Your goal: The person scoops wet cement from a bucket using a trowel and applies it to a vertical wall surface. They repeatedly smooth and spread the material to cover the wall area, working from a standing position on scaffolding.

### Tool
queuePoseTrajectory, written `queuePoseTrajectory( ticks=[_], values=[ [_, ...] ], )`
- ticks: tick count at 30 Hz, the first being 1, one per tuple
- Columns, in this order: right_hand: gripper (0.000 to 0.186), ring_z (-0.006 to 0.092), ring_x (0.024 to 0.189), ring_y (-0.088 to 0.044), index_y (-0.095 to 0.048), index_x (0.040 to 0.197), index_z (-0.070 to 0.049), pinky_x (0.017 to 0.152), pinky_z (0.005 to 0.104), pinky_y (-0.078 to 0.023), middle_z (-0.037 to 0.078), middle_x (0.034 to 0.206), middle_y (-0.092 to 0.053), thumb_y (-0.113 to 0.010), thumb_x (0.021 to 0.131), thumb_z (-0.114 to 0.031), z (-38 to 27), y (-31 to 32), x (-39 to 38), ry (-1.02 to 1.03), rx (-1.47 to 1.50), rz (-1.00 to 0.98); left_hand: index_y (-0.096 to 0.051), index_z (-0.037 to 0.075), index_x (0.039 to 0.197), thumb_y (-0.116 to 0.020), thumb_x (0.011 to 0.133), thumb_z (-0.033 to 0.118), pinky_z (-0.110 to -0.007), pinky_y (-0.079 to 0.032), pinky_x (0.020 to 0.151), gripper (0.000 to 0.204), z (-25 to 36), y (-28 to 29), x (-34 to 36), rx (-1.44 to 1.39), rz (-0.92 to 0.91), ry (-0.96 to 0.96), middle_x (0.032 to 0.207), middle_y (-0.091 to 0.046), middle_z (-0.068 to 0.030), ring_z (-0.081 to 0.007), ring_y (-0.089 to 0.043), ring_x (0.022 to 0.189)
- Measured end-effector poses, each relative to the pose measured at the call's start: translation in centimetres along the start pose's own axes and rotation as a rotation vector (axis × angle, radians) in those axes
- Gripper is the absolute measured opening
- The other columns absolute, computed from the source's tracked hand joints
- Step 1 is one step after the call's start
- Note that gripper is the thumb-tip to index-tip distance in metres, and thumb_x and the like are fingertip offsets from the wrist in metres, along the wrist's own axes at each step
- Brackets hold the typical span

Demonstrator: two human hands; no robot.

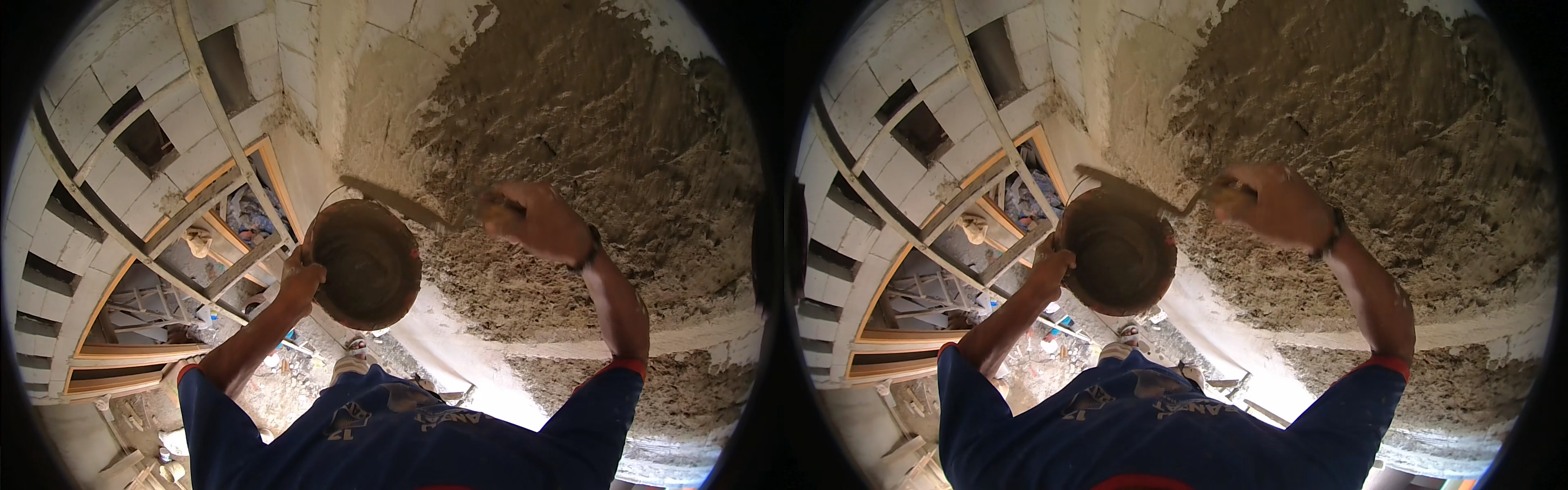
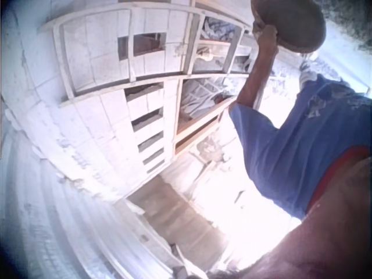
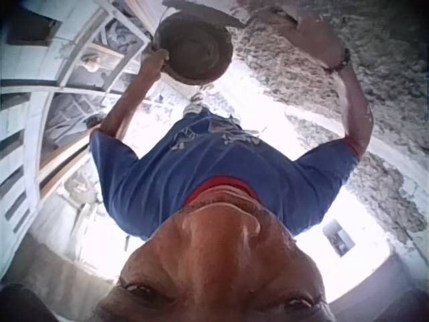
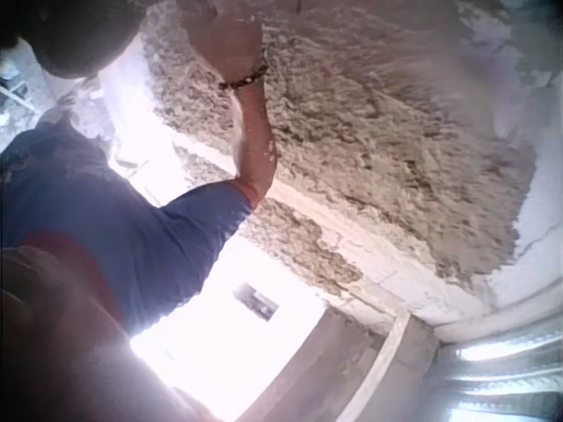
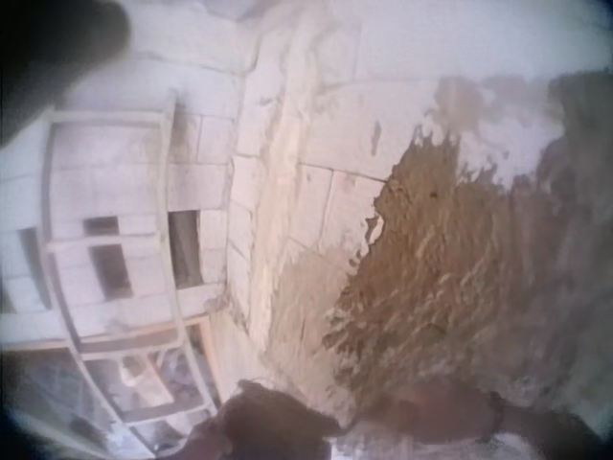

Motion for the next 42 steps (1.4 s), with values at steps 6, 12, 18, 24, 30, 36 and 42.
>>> queuePoseTrajectory(
  ticks=[6,12,18,24,30,36,42],
  values=[
    [0.068,0.032,0.109,-0.061,-0.047,0.133,0.002,0.099,0.0408,-0.045,0.022,0.122,-0.059,-0.043,0.093,-0.054,4.5,8.8,2.3,-0.107,-0.334,0.71,-0.053,-0.002,0.105,-0.054,0.063,-0.001,-0.026,-0.042,0.054,0.041,-1.9,0.4,1.8,0.01,-0.038,-0.027,0.081,-0.052,-0.0042,-0.0127,-0.048,0.063],
    [0.066,0.025,0.096,-0.066,-0.052,0.128,-0.003,0.089,0.0403,-0.05,0.016,0.109,-0.066,-0.044,0.093,-0.057,3.6,5.4,0.0,-0.006,-0.445,0.55,-0.054,-0.001,0.099,-0.056,0.064,0.0,-0.026,-0.04,0.051,0.035,-1.3,-0.2,0.9,0.021,-0.002,0.062,0.077,-0.051,-0.0044,-0.0124,-0.048,0.059],
    [0.025,0.0242,0.078,-0.062,-0.061,0.109,-0.01,0.074,0.038,-0.052,0.015,0.09,-0.061,-0.047,0.096,-0.026,6.0,-7.9,2.1,0.266,-0.535,0.255,-0.054,0.001,0.094,-0.056,0.066,0.0,-0.027,-0.04,0.053,0.028,-0.3,-2.7,2.3,0.074,-0.062,0.055,0.077,-0.051,-0.0042,-0.0121,-0.048,0.062],
    [0.023,0.029,0.082,-0.061,-0.061,0.107,-0.01,0.071,0.0423,-0.052,0.017,0.093,-0.058,-0.05,0.088,-0.018,6.7,-15.7,5.7,0.347,-0.959,0.328,-0.055,-0.004,0.102,-0.053,0.066,-0.004,-0.027,-0.043,0.062,0.036,1.0,-4.3,2.6,0.054,-0.102,-0.035,0.085,-0.054,-0.0052,-0.014,-0.05,0.072],
    [0.028,0.0325,0.083,-0.064,-0.059,0.113,-0.016,0.068,0.0445,-0.053,0.016,0.09,-0.063,-0.054,0.087,-0.025,9.4,-20.4,6.7,0.314,-0.544,0.031,-0.054,-0.003,0.107,-0.054,0.066,-0.004,-0.028,-0.044,0.061,0.041,2.8,-6.3,1.8,0.133,-0.126,0.024,0.085,-0.055,-0.006,-0.0148,-0.052,0.071],
    [0.032,0.0329,0.083,-0.065,-0.059,0.112,-0.016,0.07,0.0432,-0.055,0.016,0.091,-0.065,-0.061,0.084,-0.03,11.0,-22.8,6.0,0.301,-0.154,0.055,-0.054,0.0,0.108,-0.055,0.064,-0.001,-0.028,-0.043,0.05,0.045,1.0,-5.9,2.6,0.116,-0.117,0.012,0.081,-0.054,-0.0055,-0.0134,-0.051,0.064],
    [0.036,0.03,0.089,-0.064,-0.059,0.115,-0.015,0.073,0.0421,-0.054,0.013,0.096,-0.066,-0.065,0.082,-0.027,9.2,-19.3,4.0,0.378,-0.107,0.217,-0.054,-0.003,0.097,-0.053,0.063,-0.004,-0.028,-0.044,0.062,0.034,2.6,-4.8,1.2,0.1,-0.105,0.048,0.082,-0.052,-0.0054,-0.0147,-0.049,0.073]
  ],
)
Point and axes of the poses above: each hand's wrist, its own x-axis towards the middle knuckle, its own y-axis out of the back of the hand, z = x × y, the point moved 3 cm from there along x, towards the middle knuckle
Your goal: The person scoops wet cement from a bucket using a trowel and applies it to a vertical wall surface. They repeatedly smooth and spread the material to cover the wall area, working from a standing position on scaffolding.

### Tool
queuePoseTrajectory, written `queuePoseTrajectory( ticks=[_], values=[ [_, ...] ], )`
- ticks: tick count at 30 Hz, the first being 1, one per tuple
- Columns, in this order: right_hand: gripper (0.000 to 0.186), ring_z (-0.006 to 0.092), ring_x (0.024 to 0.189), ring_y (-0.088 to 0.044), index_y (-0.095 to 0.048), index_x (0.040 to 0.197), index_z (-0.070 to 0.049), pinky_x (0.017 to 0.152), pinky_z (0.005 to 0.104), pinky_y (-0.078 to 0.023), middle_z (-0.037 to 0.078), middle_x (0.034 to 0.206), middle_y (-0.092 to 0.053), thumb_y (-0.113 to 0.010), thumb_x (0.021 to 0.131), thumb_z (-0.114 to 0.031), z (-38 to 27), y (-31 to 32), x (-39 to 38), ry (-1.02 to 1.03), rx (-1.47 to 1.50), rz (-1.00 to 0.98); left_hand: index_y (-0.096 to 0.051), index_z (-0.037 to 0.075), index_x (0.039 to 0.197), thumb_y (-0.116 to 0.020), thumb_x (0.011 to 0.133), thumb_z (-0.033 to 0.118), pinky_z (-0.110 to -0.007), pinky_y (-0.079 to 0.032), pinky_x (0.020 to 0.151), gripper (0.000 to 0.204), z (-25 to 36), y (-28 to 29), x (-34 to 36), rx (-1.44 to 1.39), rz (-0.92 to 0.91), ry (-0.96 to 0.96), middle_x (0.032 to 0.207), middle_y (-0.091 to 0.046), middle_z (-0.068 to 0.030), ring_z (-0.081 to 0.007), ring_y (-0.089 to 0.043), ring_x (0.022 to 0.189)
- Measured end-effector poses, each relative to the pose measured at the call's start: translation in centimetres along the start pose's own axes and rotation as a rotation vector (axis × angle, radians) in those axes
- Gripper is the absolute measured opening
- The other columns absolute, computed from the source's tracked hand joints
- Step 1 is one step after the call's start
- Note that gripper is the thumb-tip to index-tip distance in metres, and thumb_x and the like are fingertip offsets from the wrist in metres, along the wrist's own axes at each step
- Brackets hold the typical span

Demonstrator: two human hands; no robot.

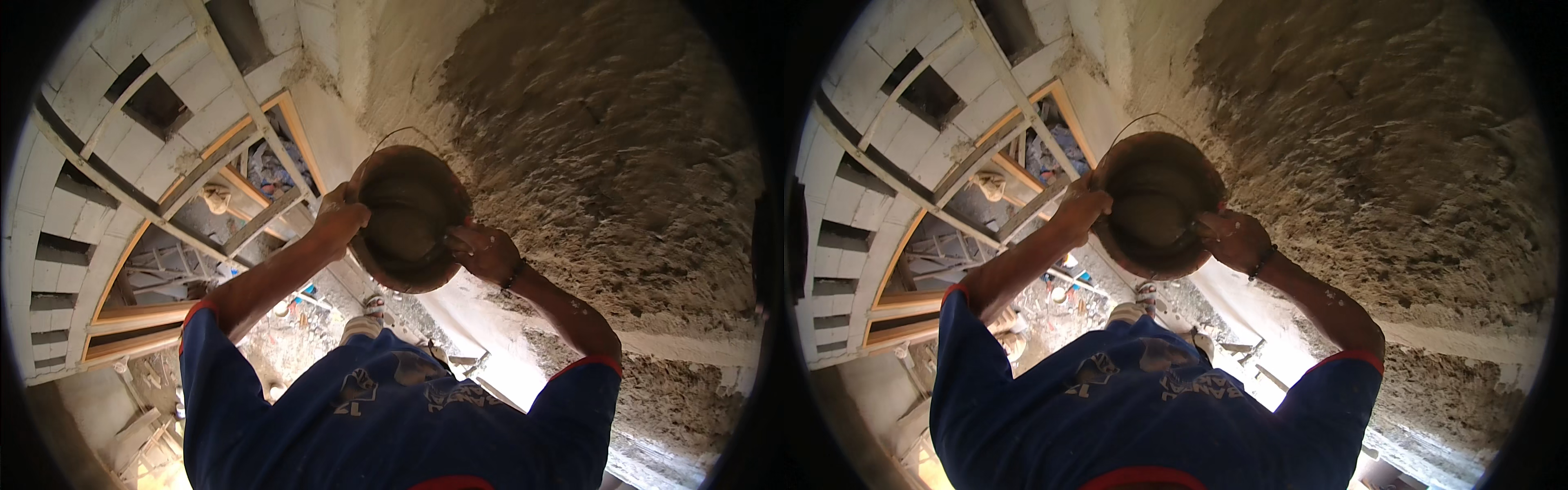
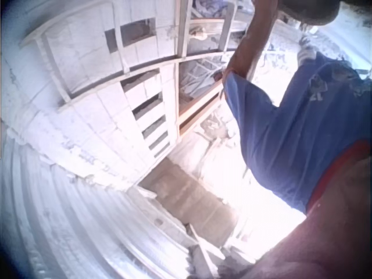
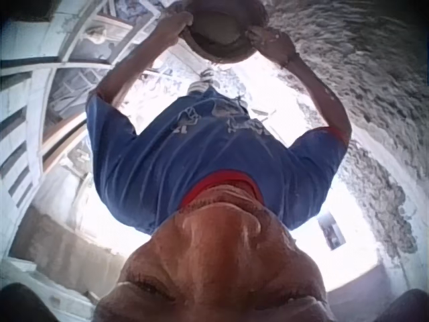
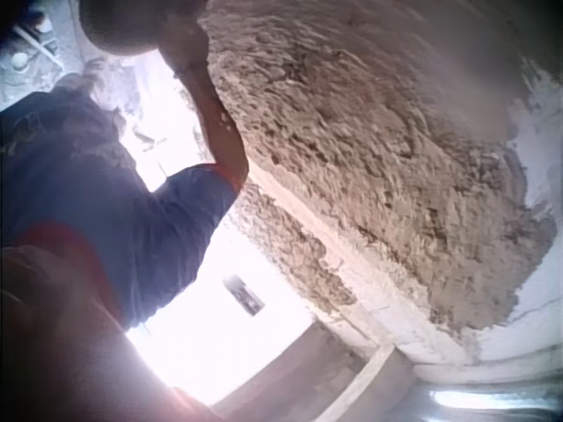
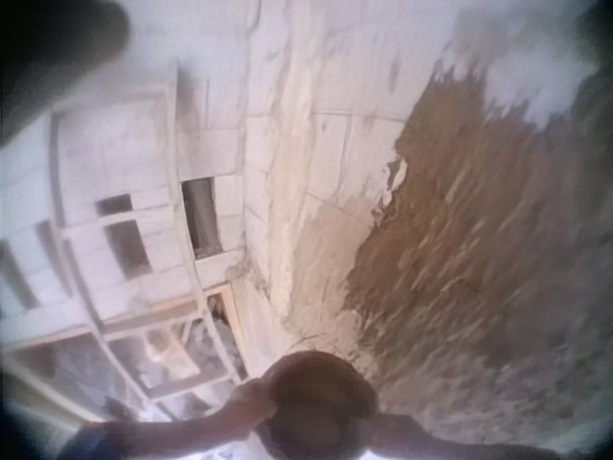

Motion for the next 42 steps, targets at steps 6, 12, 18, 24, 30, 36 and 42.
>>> queuePoseTrajectory(
  ticks=[6,12,18,24,30,36,42],
  values=[
    [0.036,0.0303,0.094,-0.063,-0.059,0.113,-0.007,0.078,0.0398,-0.054,0.016,0.1,-0.064,-0.065,0.082,-0.024,-3.2,9.6,1.3,0.013,-0.147,0.166,-0.054,-0.001,0.092,-0.055,0.06,-0.003,-0.028,-0.042,0.058,0.032,-0.3,1.6,1.4,-0.128,0.01,-0.111,0.078,-0.049,-0.0033,-0.0143,-0.046,0.068],
    [0.039,0.0157,0.064,-0.059,-0.064,0.102,-0.004,0.054,0.0303,-0.052,0.01,0.084,-0.064,-0.063,0.088,-0.04,-9.1,22.1,2.6,0.125,-0.351,0.255,-0.055,-0.001,0.094,-0.055,0.062,-0.003,-0.026,-0.04,0.054,0.032,1.9,3.1,0.0,-0.025,0.092,-0.132,0.076,-0.05,-0.0035,-0.0133,-0.047,0.062],
    [0.042,0.0238,0.083,-0.066,-0.061,0.112,-0.003,0.074,0.0379,-0.055,0.015,0.097,-0.067,-0.059,0.09,-0.038,-10.2,29.7,6.0,-0.291,0.028,-0.024,-0.052,0.002,0.087,-0.056,0.062,-0.003,-0.026,-0.038,0.05,0.025,1.6,4.3,-0.6,-0.026,0.083,-0.103,0.073,-0.048,-0.0024,-0.0122,-0.046,0.06],
    [0.071,0.0293,0.102,-0.062,-0.052,0.132,-0.008,0.097,0.0409,-0.046,0.02,0.13,-0.053,-0.046,0.088,-0.064,-3.9,42.0,10.2,-0.196,-0.93,0.813,-0.05,0.003,0.084,-0.056,0.062,-0.003,-0.027,-0.038,0.05,0.024,-1.6,4.9,1.0,-0.078,0.051,-0.109,0.073,-0.046,-0.0019,-0.0122,-0.044,0.059],
    [0.053,0.0297,0.106,-0.06,-0.056,0.126,-0.011,0.091,0.0454,-0.049,0.018,0.125,-0.057,-0.035,0.097,-0.051,-7.1,33.6,6.5,-0.248,-0.755,0.44,-0.053,0.0,0.092,-0.056,0.063,-0.003,-0.028,-0.04,0.052,0.029,-1.5,4.0,0.6,-0.07,0.038,-0.101,0.075,-0.048,-0.0026,-0.0132,-0.046,0.062],
    [0.031,0.0241,0.09,-0.059,-0.062,0.115,-0.012,0.072,0.0377,-0.052,0.016,0.108,-0.059,-0.049,0.094,-0.032,-4.6,15.7,3.3,-0.119,-0.597,-0.125,-0.054,-0.001,0.093,-0.056,0.065,-0.004,-0.027,-0.04,0.053,0.028,0.3,2.0,0.4,-0.023,-0.047,-0.177,0.074,-0.049,-0.0031,-0.013,-0.046,0.062],
    [0.025,0.0304,0.078,-0.06,-0.061,0.112,-0.013,0.063,0.0444,-0.052,0.018,0.097,-0.058,-0.049,0.091,-0.017,-1.3,5.6,2.9,0.084,-0.841,-0.019,-0.055,-0.002,0.094,-0.056,0.066,-0.004,-0.027,-0.038,0.052,0.028,2.9,0.4,0.0,0.035,-0.026,-0.109,0.073,-0.05,-0.0041,-0.0117,-0.046,0.061]
  ],
)
Point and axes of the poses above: each hand's wrist, its own x-axis towards the middle knuckle, its own y-axis out of the back of the hand, z = x × y, the point moved 3 cm from there along x, towards the middle knuckle
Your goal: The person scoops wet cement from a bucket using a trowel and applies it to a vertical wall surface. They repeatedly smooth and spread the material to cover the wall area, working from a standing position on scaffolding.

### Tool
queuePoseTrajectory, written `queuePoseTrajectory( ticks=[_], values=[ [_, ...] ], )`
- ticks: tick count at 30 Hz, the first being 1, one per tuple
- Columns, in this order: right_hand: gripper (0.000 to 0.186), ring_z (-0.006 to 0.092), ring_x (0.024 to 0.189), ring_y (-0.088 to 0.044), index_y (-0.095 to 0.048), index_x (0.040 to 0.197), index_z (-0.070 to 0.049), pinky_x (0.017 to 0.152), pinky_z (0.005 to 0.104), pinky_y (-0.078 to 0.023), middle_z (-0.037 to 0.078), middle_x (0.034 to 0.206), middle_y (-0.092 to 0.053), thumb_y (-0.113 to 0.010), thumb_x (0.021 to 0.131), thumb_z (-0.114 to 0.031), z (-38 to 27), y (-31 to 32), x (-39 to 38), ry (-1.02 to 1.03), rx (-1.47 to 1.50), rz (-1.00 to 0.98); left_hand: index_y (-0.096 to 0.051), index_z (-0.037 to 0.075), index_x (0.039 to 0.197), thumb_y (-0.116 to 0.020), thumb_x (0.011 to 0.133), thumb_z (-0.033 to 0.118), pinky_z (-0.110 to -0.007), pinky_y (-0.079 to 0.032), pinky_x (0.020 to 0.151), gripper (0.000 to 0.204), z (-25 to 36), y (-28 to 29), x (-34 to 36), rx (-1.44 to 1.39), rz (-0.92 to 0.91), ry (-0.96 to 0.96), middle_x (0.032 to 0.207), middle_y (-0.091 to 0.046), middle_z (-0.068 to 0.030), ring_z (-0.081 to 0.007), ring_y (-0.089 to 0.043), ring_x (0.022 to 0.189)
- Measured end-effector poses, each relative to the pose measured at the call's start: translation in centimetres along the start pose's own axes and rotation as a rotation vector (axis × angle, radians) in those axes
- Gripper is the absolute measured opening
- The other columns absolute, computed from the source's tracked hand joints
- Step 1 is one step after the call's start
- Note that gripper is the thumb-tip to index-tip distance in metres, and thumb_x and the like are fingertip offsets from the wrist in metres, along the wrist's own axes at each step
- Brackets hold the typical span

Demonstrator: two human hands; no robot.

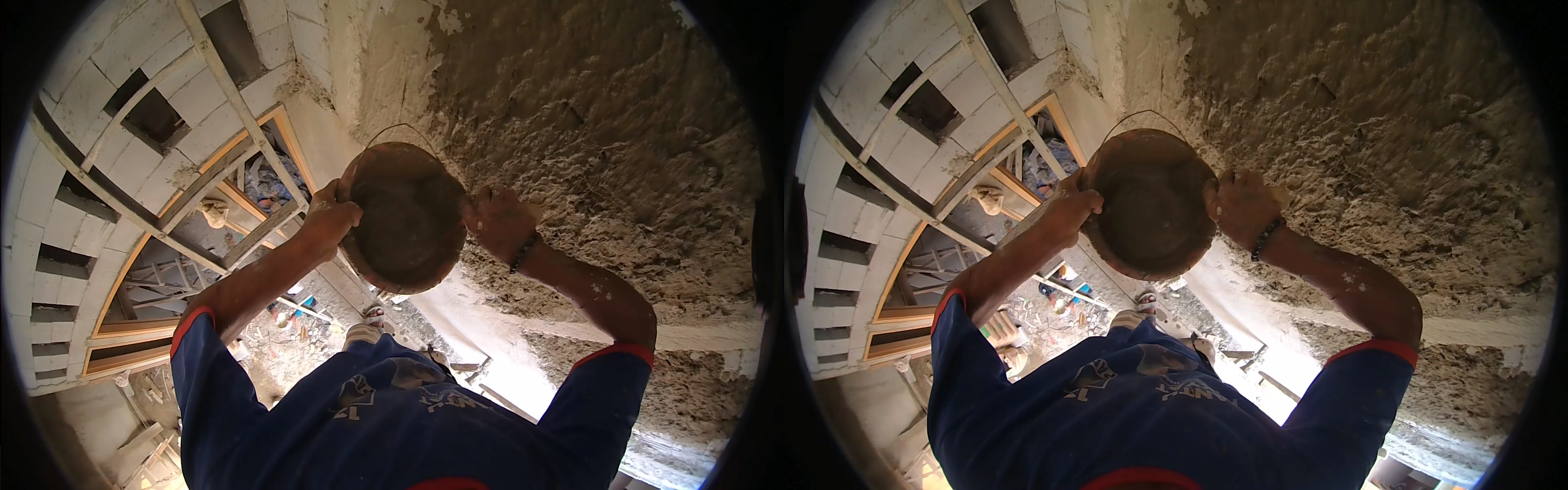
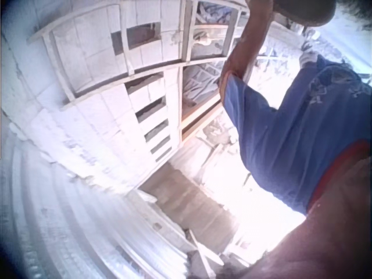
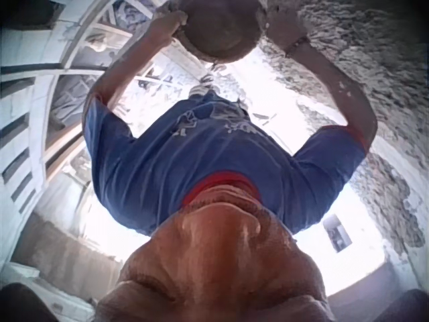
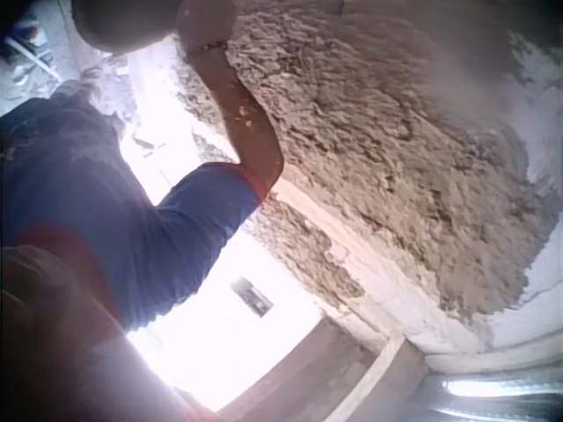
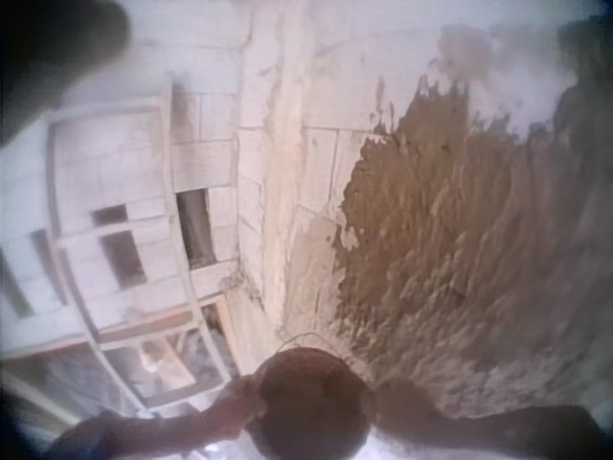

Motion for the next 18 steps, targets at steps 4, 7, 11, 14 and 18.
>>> queuePoseTrajectory(
  ticks=[4,7,11,14,18],
  values=[
    [0.025,0.0328,0.086,-0.062,-0.06,0.113,-0.016,0.065,0.0468,-0.053,0.018,0.095,-0.06,-0.05,0.09,-0.021,-1.4,-1.6,-0.4,-0.054,0.327,-0.224,-0.056,-0.003,0.098,-0.055,0.066,-0.005,-0.026,-0.04,0.056,0.032,0.2,-1.2,0.7,0.018,-0.052,-0.045,0.076,-0.052,-0.0048,-0.0124,-0.048,0.064],
    [0.027,0.0335,0.088,-0.064,-0.058,0.113,-0.016,0.067,0.0461,-0.054,0.017,0.093,-0.063,-0.053,0.089,-0.029,-2.2,-3.4,-1.1,-0.057,0.591,-0.301,-0.056,-0.004,0.101,-0.054,0.066,-0.005,-0.027,-0.043,0.06,0.035,0.4,-2.2,0.6,0.05,-0.064,-0.018,0.08,-0.054,-0.0055,-0.0131,-0.051,0.069],
    [0.03,0.0331,0.085,-0.064,-0.059,0.111,-0.017,0.069,0.0441,-0.054,0.014,0.09,-0.064,-0.057,0.087,-0.034,-3.8,-5.7,-2.4,-0.005,0.779,-0.156,-0.056,-0.004,0.107,-0.053,0.067,-0.005,-0.027,-0.045,0.064,0.04,1.1,-2.7,-0.1,0.085,-0.091,0.062,0.084,-0.056,-0.0065,-0.0137,-0.052,0.074],
    [0.028,0.0318,0.089,-0.064,-0.06,0.11,-0.018,0.072,0.0428,-0.054,0.013,0.093,-0.064,-0.058,0.086,-0.033,-3.9,-4.8,-3.2,-0.019,0.814,-0.077,-0.056,-0.005,0.108,-0.053,0.067,-0.004,-0.027,-0.045,0.064,0.042,1.6,-2.7,-0.9,0.108,-0.094,0.107,0.085,-0.055,-0.0064,-0.0141,-0.052,0.075],
    [0.027,0.0303,0.097,-0.061,-0.062,0.111,-0.019,0.077,0.0409,-0.054,0.01,0.099,-0.063,-0.057,0.087,-0.03,-2.1,-1.8,-3.6,-0.009,0.791,-0.046,-0.056,-0.004,0.105,-0.054,0.066,-0.004,-0.027,-0.045,0.064,0.039,2.0,-2.3,-1.3,0.062,-0.084,0.08,0.085,-0.054,-0.0056,-0.0146,-0.051,0.074]
  ],
)
Point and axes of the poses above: each hand's wrist, its own x-axis towards the middle knuckle, its own y-axis out of the back of the hand, z = x × y, the point moved 3 cm from there along x, towards the middle knuckle
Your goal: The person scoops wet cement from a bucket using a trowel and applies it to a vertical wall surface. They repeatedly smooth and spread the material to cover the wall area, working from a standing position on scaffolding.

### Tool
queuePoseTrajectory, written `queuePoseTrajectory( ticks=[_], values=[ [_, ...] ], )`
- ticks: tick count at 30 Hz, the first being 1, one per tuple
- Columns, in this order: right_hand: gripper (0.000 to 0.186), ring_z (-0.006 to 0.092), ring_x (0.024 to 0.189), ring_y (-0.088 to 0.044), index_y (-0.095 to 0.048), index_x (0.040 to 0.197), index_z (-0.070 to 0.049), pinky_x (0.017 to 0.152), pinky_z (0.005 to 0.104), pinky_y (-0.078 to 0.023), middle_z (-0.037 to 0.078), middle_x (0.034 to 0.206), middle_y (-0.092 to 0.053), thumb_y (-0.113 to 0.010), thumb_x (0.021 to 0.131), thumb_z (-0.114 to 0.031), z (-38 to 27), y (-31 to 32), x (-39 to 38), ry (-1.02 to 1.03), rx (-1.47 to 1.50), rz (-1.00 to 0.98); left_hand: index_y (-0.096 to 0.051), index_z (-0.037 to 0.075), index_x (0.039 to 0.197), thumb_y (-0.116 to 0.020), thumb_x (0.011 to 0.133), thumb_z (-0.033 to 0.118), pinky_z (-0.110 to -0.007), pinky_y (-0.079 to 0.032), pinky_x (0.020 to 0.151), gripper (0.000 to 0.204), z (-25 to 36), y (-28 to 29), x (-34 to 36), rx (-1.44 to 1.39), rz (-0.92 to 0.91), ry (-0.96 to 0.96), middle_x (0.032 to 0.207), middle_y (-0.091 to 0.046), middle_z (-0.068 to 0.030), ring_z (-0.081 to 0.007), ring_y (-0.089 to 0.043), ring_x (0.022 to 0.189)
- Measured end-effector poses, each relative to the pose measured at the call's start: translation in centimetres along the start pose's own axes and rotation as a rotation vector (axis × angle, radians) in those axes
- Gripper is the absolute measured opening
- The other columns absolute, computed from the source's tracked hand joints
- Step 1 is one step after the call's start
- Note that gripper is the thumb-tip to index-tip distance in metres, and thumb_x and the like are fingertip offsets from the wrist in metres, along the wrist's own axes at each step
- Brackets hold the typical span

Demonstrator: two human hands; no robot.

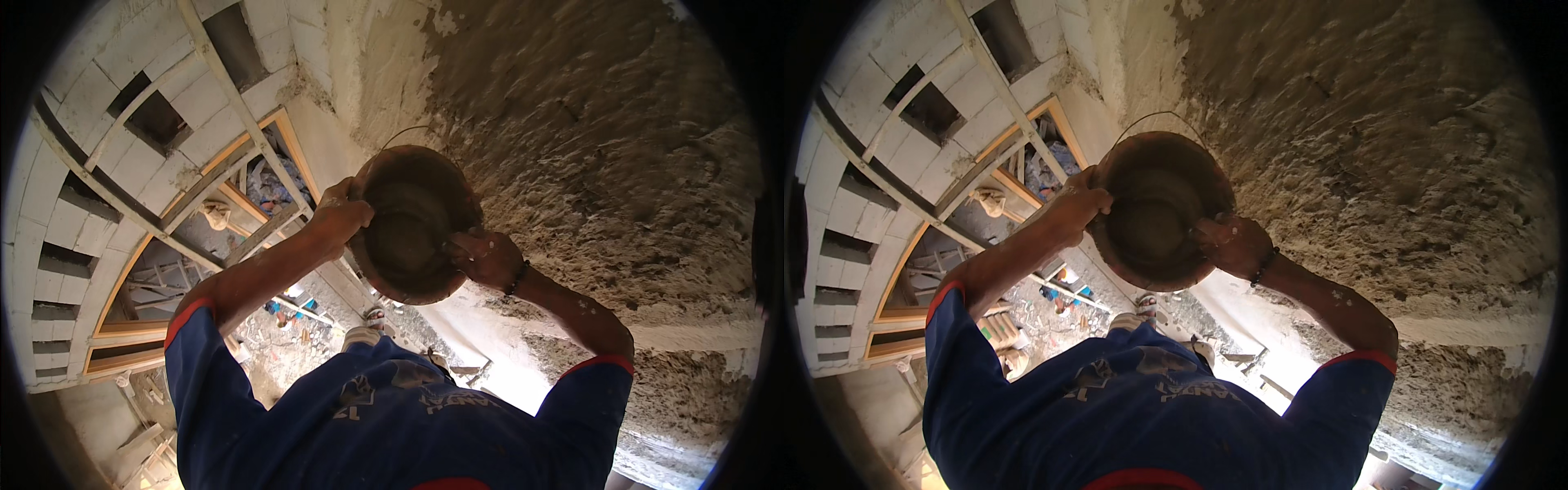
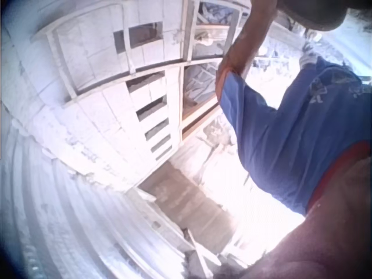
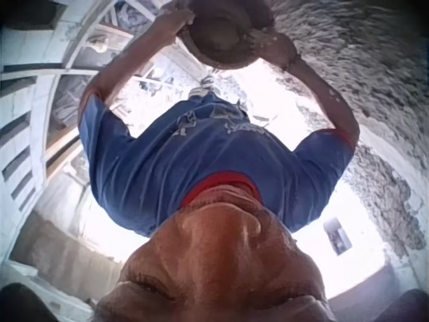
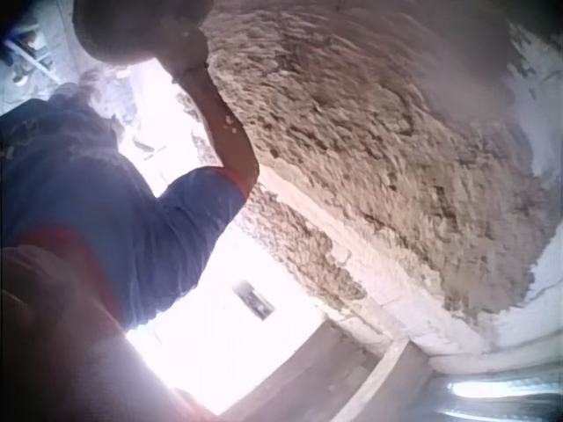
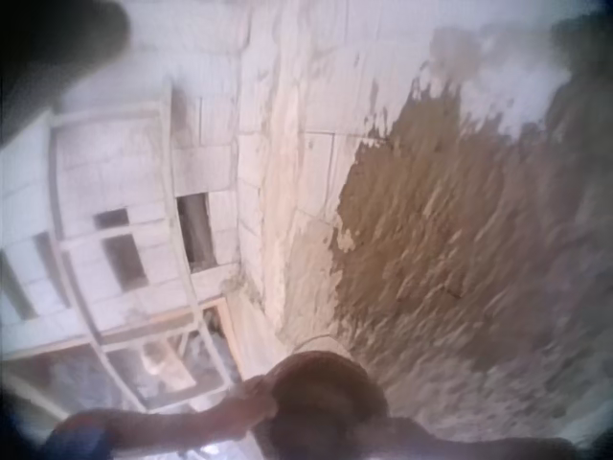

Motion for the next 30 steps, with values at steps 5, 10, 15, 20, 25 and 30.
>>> queuePoseTrajectory(
  ticks=[5,10,15,20,25,30],
  values=[
    [0.029,0.0292,0.096,-0.061,-0.062,0.113,-0.015,0.078,0.0414,-0.054,0.009,0.097,-0.063,-0.057,0.087,-0.027,-1.0,5.8,-0.1,-0.018,-0.077,0.118,-0.056,-0.001,0.097,-0.056,0.063,-0.003,-0.027,-0.043,0.059,0.034,0.1,0.9,0.8,-0.1,0.007,-0.131,0.082,-0.053,-0.0048,-0.014,-0.049,0.071],
    [0.025,0.0293,0.087,-0.064,-0.061,0.101,-0.007,0.073,0.0421,-0.054,0.012,0.091,-0.064,-0.062,0.085,-0.027,-3.0,15.1,-0.7,0.046,-0.244,0.298,-0.056,0.0,0.095,-0.056,0.061,-0.003,-0.027,-0.042,0.057,0.034,0.0,2.2,1.9,-0.157,-0.019,-0.206,0.077,-0.051,-0.0035,-0.0137,-0.047,0.068],
    [0.035,0.0135,0.068,-0.06,-0.063,0.1,-0.006,0.055,0.0295,-0.053,0.004,0.082,-0.062,-0.064,0.088,-0.039,-6.5,26.4,-2.2,0.033,-0.284,0.313,-0.056,0.001,0.097,-0.055,0.061,-0.004,-0.027,-0.043,0.056,0.037,2.2,1.8,0.5,-0.09,0.039,-0.16,0.077,-0.053,-0.0047,-0.014,-0.05,0.07],
    [0.066,0.0155,0.055,-0.062,-0.064,0.099,-0.002,0.047,0.03,-0.052,0.01,0.078,-0.064,-0.051,0.086,-0.066,-10.0,36.1,-2.5,0.054,-0.259,0.314,-0.053,0.001,0.089,-0.056,0.061,-0.005,-0.027,-0.038,0.046,0.028,0.1,3.5,0.3,-0.089,0.063,-0.168,0.069,-0.048,-0.0035,-0.0131,-0.045,0.052],
    [0.051,0.012,0.06,-0.058,-0.06,0.113,0.0,0.052,0.027,-0.05,0.006,0.077,-0.063,-0.056,0.088,-0.045,-5.5,47.1,-3.5,-0.004,-0.877,0.807,-0.053,0.001,0.087,-0.057,0.061,-0.007,-0.028,-0.038,0.047,0.028,0.4,1.9,-0.9,-0.111,0.069,-0.133,0.071,-0.046,-0.0034,-0.0137,-0.044,0.056],
    [0.038,0.0121,0.072,-0.059,-0.06,0.114,0.001,0.057,0.0295,-0.049,0.006,0.085,-0.064,-0.062,0.09,-0.028,-12.4,49.9,-8.2,-0.257,-0.45,0.924,-0.053,0.001,0.086,-0.057,0.061,-0.006,-0.028,-0.038,0.047,0.026,-1.0,0.6,0.0,-0.056,0.046,-0.063,0.072,-0.048,-0.0035,-0.0132,-0.045,0.057]
  ],
)
Point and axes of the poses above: each hand's wrist, its own x-axis towards the middle knuckle, its own y-axis out of the back of the hand, z = x × y, the point moved 3 cm from there along x, towards the middle knuckle
